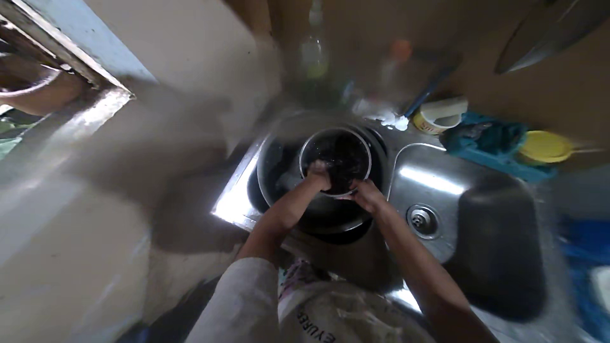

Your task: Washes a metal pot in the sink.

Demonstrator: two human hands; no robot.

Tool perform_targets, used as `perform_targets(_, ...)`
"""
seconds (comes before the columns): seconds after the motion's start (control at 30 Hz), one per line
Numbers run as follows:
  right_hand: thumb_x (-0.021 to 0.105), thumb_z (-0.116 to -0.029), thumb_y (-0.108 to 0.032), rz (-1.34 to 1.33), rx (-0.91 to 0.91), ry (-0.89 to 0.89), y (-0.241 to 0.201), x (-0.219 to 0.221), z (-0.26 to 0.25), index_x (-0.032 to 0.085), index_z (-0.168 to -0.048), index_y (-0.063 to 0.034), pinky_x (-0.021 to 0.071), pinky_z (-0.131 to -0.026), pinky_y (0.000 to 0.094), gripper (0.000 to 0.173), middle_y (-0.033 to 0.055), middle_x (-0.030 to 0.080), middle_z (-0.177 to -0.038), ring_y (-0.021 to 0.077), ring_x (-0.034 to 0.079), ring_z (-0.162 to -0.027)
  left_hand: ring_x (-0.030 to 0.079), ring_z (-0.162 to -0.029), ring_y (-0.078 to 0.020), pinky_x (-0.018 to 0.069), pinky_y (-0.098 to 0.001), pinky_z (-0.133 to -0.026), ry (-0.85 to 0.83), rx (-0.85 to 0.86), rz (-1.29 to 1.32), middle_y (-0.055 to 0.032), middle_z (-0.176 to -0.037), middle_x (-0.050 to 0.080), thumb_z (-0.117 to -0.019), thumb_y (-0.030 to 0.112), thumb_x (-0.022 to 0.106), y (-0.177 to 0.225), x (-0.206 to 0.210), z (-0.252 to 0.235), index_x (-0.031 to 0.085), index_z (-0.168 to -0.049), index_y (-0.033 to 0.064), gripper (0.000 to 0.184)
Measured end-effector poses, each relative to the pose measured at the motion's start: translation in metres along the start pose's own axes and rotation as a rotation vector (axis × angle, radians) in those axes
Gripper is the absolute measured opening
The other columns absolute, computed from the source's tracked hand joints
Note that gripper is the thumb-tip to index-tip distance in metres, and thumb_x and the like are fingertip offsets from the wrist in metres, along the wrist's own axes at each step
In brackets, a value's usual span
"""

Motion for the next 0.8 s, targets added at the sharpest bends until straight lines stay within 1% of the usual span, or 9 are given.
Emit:
perform_targets(0.07, 0.035, -0.1045, 0.006, 0.015, -0.002, 0.009, 0.0, 0.003, 0.003, 0.029, -0.148, 0.0025, 0.0631, -0.073, 0.0454, 0.044, 0.0246, 0.052, -0.125, 0.0322, 0.068, -0.097, 0.03, -0.15, -0.0379, 0.0247, -0.0482, -0.123, 0.181, -0.101, -0.24, -0.0217, -0.161, 0.033, -0.0987, 0.0, 0.057, -0.011, -0.003, -0.015, 0.048, -0.144, -0.0099, 0.047)
perform_targets(0.13, 0.037, -0.1044, 0.006, 0.056, -0.042, 0.015, -0.006, 0.007, 0.004, 0.03, -0.148, 0.0032, 0.0628, -0.07, 0.0437, 0.044, 0.0242, 0.053, -0.122, 0.03, 0.069, -0.092, 0.032, -0.148, -0.0418, 0.0273, -0.0531, -0.121, 0.182, -0.112, -0.003, -0.0267, -0.16, 0.032, -0.0974, 0.006, 0.061, -0.007, 0.001, -0.014, 0.048, -0.144, -0.0093, 0.051)
perform_targets(0.23, 0.039, -0.103, 0.007, 0.109, -0.072, 0.018, -0.009, 0.008, -0.002, 0.032, -0.147, 0.0039, 0.0617, -0.068, 0.04, 0.045, 0.0234, 0.056, -0.116, 0.0269, 0.069, -0.087, 0.056, -0.12, -0.0388, 0.0447, -0.0538, -0.101, -0.049, 0.043, 0.411, -0.0283, -0.135, 0.055, -0.0989, 0.011, 0.062, 0.017, 0.006, 0.011, 0.058, -0.132, -0.0064, 0.037)
perform_targets(0.3, 0.039, -0.1037, 0.006, 0.119, -0.084, 0.035, -0.016, 0.008, -0.001, 0.034, -0.146, 0.0038, 0.0609, -0.068, 0.0384, 0.042, 0.0218, 0.057, -0.112, 0.0248, 0.068, -0.085, 0.059, -0.119, -0.0331, 0.0444, -0.0506, -0.104, -0.033, 0.161, 0.394, -0.0236, -0.128, 0.062, -0.1045, 0.018, 0.056, 0.022, -0.004, 0.028, 0.06, -0.13, -0.0041, 0.034)
perform_targets(0.4, 0.038, -0.105, 0.006, 0.159, -0.132, 0.075, -0.028, 0.004, 0.003, 0.02, -0.156, -0.0001, 0.0615, -0.072, 0.0428, 0.054, 0.0271, 0.053, -0.125, 0.0308, 0.068, -0.092, 0.043, -0.139, -0.0466, 0.0234, -0.0652, -0.117, 0.652, 0.152, 0.291, -0.0284, -0.142, 0.053, -0.1007, 0.021, 0.06, -0.01, -0.008, 0.05, 0.064, -0.13, -0.0016, 0.038)
perform_targets(0.47, 0.041, -0.1051, 0.004, 0.244, -0.2, 0.104, -0.039, 0.003, 0.004, 0.013, -0.16, -0.0045, 0.0606, -0.074, 0.0436, 0.062, 0.0286, 0.052, -0.13, 0.0323, 0.068, -0.094, 0.039, -0.14, -0.0512, 0.026, -0.0645, -0.115, 1.073, 0.019, 0.544, -0.0333, -0.149, 0.043, -0.0996, 0.015, 0.055, -0.04, -0.006, 0.052, 0.059, -0.129, -0.0071, 0.037)
perform_targets(0.53, 0.046, -0.1051, -0.001, 0.405, -0.269, 0.142, -0.05, 0.003, 0.006, 0.005, -0.164, -0.0107, 0.0583, -0.083, 0.0482, 0.072, 0.0299, 0.052, -0.134, 0.0354, 0.067, -0.102, 0.044, -0.135, -0.041, 0.0348, -0.051, -0.113, 1.189, -0.173, 1.103, -0.0304, -0.144, 0.046, -0.1066, 0.01, 0.038, -0.053, 0.0, 0.042, 0.05, -0.132, -0.0122, 0.036)
perform_targets(0.63, 0.05, -0.1049, -0.009, 0.685, -0.432, 0.205, -0.067, 0.01, 0.016, -0.005, -0.165, -0.0142, 0.0496, -0.093, 0.0619, 0.082, 0.0349, 0.054, -0.136, 0.0484, 0.062, -0.113, 0.056, -0.103, -0.0253, 0.0503, -0.0407, -0.086, 0.827, -0.416, 2.032, -0.0179, -0.123, 0.055, -0.114, 0.029, 0.027, -0.03, -0.006, 0.033, 0.047, -0.137, 0.0018, 0.041)
perform_targets(0.8, 0.054, -0.0969, 0.003, 0.914, -0.806, 0.248, -0.088, 0.023, 0.031, -0.004, -0.164, -0.0033, 0.0542, -0.087, 0.0623, 0.089, 0.0349, 0.054, -0.138, 0.0513, 0.065, -0.107, 0.055, -0.114, -0.0255, 0.0493, -0.0412, -0.094, 0.533, -0.348, 1.899, -0.0177, -0.136, 0.052, -0.112, 0.017, 0.037, -0.006, -0.042, 0.038, 0.042, -0.145, 0.0024, 0.037)
Point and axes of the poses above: each hand's wrist, its own z-axis away from the middle knuckle, its own x-axis out of the palm, y = z × x, the point moved 5 cm from there along -z, towards the middle knuckle
